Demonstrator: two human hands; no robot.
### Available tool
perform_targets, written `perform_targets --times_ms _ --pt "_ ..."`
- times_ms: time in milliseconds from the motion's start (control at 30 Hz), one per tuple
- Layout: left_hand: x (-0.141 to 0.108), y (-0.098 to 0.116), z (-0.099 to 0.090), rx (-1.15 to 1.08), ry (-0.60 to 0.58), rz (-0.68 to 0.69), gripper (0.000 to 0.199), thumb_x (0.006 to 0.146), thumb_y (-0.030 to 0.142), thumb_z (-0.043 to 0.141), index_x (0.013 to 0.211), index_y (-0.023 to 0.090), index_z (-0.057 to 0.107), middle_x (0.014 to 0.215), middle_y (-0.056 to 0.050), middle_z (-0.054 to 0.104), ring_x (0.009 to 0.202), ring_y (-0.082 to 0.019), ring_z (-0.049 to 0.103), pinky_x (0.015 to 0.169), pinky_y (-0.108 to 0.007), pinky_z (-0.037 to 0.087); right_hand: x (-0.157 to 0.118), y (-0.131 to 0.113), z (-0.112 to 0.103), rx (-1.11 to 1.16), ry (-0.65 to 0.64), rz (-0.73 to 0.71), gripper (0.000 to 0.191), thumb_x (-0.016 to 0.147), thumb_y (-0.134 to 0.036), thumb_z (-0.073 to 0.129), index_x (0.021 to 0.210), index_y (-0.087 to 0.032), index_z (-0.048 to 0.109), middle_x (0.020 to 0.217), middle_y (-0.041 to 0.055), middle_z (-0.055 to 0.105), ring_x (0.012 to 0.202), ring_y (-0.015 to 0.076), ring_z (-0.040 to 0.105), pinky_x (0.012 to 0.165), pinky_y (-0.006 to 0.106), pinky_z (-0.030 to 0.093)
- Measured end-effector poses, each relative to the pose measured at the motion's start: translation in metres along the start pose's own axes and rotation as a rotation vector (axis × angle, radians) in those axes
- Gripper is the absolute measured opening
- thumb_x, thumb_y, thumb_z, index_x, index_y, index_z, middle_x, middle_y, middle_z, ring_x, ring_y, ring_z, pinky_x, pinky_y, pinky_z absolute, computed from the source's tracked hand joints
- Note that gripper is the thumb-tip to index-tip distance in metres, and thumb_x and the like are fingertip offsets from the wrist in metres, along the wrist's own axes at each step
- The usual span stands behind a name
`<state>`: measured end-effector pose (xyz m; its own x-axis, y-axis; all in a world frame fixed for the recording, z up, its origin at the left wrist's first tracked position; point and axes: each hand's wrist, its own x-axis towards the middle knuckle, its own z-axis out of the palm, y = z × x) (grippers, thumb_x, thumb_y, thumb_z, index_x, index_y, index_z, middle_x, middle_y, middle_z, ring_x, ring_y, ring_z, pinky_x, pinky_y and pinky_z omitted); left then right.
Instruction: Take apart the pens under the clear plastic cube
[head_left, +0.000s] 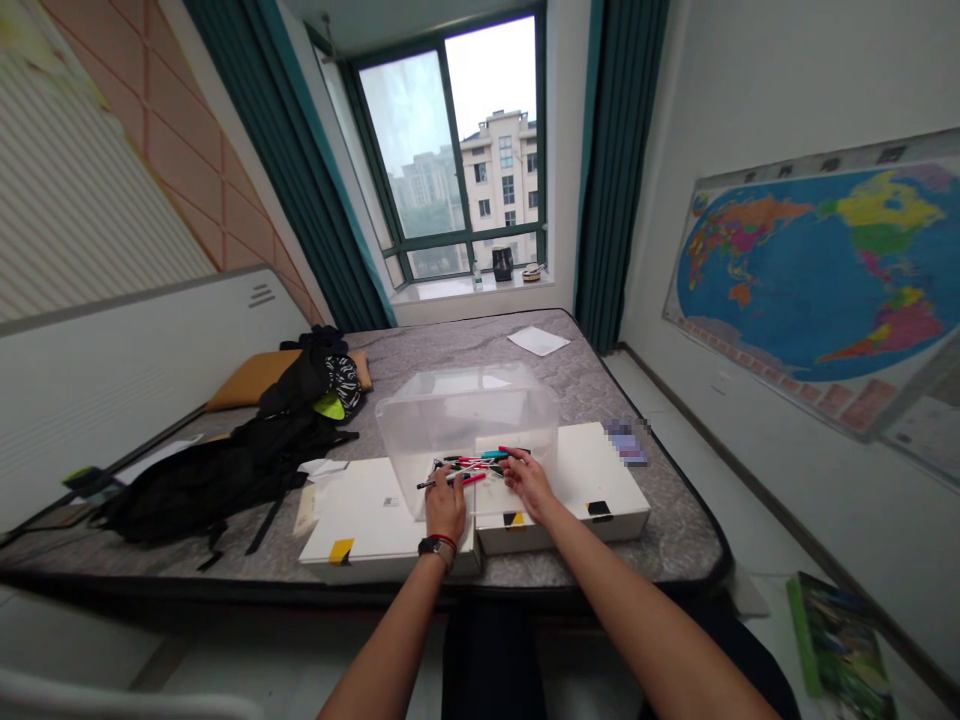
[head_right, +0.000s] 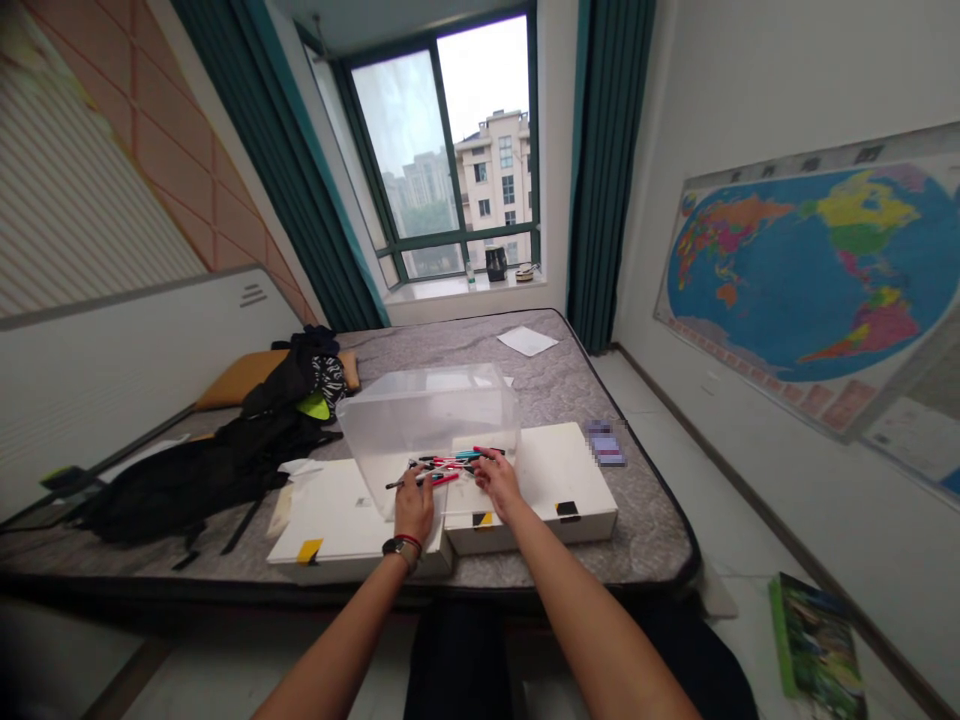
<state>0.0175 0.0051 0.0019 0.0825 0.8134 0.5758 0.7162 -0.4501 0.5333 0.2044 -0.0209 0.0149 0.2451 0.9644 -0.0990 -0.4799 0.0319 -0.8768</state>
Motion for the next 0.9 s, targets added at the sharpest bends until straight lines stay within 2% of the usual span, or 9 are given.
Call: perform_targets --times_ms 67,133,333,433,533,667,733,833,900 --pt "0.000 0.000 0.000 -0.016 -0.001 -0.008 0.030 0.095 0.035 0.037 0.117 0.018 0.048 0.111 -0.011 0.062 0.102 -0.024 0.059 0.092 -0.043 0.047 -0.001 -0.001 0.000 0.004 -0.006 0.002 0.055 0.068 -0.040 0.071 0.118 -0.025 0.054 0.093 0.0055 0.069 0.071 0.0154 0.062 0.061 0.026 0.046" --pt "0.000 0.001 0.000 -0.020 -0.008 -0.003 0.029 0.096 0.035 0.036 0.116 0.019 0.048 0.110 -0.011 0.062 0.102 -0.024 0.059 0.092 -0.044 0.046 -0.002 0.000 0.000 0.002 -0.015 -0.007 0.058 0.067 -0.037 0.072 0.120 -0.026 0.053 0.094 0.0052 0.069 0.070 0.0150 0.062 0.062 0.026 0.047" --pt "-0.001 0.010 -0.004 0.029 -0.060 0.080 0.025 0.094 0.033 0.039 0.113 0.021 0.051 0.109 -0.010 0.061 0.106 -0.024 0.057 0.094 -0.045 0.044 -0.002 0.004 0.003 -0.264 -0.088 -0.053 0.041 0.069 -0.050 0.070 0.094 -0.017 0.065 0.067 0.0011 0.065 0.052 0.0105 0.051 0.051 0.023 0.041" --pt "-0.001 0.012 -0.005 0.057 -0.103 0.117 0.025 0.094 0.031 0.040 0.113 0.021 0.052 0.108 -0.009 0.061 0.106 -0.024 0.057 0.093 -0.043 0.044 -0.002 0.003 0.004 -0.339 -0.127 -0.079 0.038 0.070 -0.052 0.069 0.083 -0.016 0.066 0.063 0.0003 0.063 0.049 0.0094 0.048 0.050 0.023 0.039" --pt "-0.001 0.012 -0.005 0.074 -0.113 0.115 0.025 0.094 0.031 0.040 0.112 0.021 0.053 0.108 -0.009 0.061 0.105 -0.024 0.057 0.091 -0.042 0.044 0.000 0.005 0.003 -0.300 -0.087 -0.080 0.035 0.069 -0.049 0.070 0.079 -0.016 0.064 0.064 0.0011 0.064 0.050 0.0096 0.049 0.051 0.023 0.040" --pt "-0.001 0.010 -0.004 0.081 -0.082 0.083 0.024 0.094 0.031 0.039 0.110 0.020 0.053 0.105 -0.010 0.062 0.103 -0.024 0.058 0.091 -0.043 0.044 0.002 0.007 0.001 -0.187 0.000 -0.070 0.034 0.066 -0.041 0.073 0.088 -0.017 0.063 0.071 0.0027 0.067 0.057 0.0117 0.056 0.055 0.024 0.045" --pt "0.000 0.010 -0.004 0.087 -0.061 0.065 0.023 0.094 0.032 0.039 0.110 0.020 0.052 0.105 -0.010 0.062 0.103 -0.025 0.058 0.090 -0.044 0.044 0.002 0.007 0.001 -0.122 0.008 -0.072 0.046 0.064 -0.038 0.075 0.103 -0.019 0.062 0.083 0.0046 0.069 0.064 0.0136 0.060 0.059 0.026 0.048" --pt "0.000 0.010 -0.004 0.093 -0.046 0.054 0.023 0.095 0.032 0.039 0.109 0.019 0.052 0.105 -0.011 0.062 0.103 -0.025 0.058 0.089 -0.044 0.044 0.000 0.005 0.002 -0.049 -0.004 -0.077 0.073 0.063 -0.035 0.075 0.130 -0.026 0.047 0.101 0.0065 0.069 0.073 0.0155 0.064 0.063 0.028 0.051" --pt "0.000 0.011 -0.004 0.092 -0.055 0.056 0.023 0.094 0.032 0.039 0.109 0.019 0.052 0.104 -0.010 0.062 0.102 -0.026 0.058 0.089 -0.044 0.044 -0.001 0.005 0.002 -0.079 -0.016 -0.082 0.074 0.066 -0.036 0.074 0.133 -0.027 0.044 0.101 0.0062 0.069 0.074 0.0157 0.064 0.063 0.027 0.051"
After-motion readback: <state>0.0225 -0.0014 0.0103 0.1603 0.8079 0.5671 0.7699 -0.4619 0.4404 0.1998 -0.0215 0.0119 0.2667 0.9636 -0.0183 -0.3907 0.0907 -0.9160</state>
